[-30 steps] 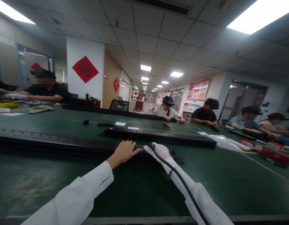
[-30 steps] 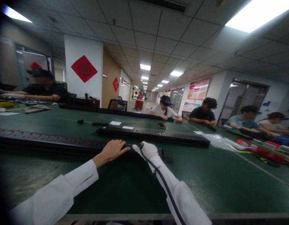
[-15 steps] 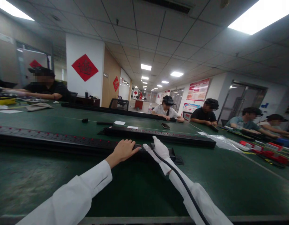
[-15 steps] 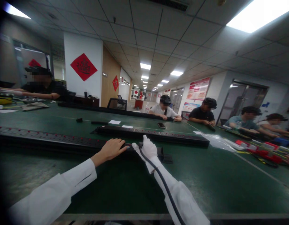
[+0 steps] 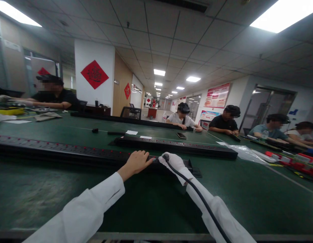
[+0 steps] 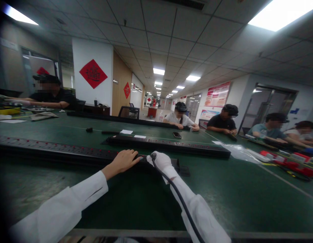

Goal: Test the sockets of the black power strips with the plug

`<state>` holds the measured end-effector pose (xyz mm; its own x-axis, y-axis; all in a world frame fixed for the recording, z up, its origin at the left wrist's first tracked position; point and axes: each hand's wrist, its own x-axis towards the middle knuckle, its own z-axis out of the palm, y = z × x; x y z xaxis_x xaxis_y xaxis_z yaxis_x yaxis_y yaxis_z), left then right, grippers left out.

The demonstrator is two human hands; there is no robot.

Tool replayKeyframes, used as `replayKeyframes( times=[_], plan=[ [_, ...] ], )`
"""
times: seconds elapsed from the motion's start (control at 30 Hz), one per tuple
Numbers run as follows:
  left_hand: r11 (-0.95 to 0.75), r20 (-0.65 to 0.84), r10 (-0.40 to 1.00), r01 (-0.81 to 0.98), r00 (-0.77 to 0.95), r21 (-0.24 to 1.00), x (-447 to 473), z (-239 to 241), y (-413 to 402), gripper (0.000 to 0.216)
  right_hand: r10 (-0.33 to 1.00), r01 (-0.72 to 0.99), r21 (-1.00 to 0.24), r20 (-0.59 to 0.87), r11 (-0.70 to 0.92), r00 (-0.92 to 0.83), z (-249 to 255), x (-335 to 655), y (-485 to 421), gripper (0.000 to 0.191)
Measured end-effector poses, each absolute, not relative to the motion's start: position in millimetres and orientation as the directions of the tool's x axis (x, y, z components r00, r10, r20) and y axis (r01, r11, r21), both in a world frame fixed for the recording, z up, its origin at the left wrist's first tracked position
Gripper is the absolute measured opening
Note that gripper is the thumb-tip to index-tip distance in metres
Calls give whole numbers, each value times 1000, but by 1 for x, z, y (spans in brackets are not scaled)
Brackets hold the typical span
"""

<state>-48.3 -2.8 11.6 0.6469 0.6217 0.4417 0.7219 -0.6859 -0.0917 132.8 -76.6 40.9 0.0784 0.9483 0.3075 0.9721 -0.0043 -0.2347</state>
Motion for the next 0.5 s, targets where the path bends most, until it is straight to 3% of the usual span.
replayKeyframes(
  times=[0.17,0.5],
  plan=[
    [-670,438,635,736,636,-97,-48,11,-2,56,949,972,-235,300,-28,100,41,133,-78,32],
    [-704,456,590,701,666,-112,-53,15,-3,55,938,997,-67,341,-38,58,42,140,-77,41]
  ],
)
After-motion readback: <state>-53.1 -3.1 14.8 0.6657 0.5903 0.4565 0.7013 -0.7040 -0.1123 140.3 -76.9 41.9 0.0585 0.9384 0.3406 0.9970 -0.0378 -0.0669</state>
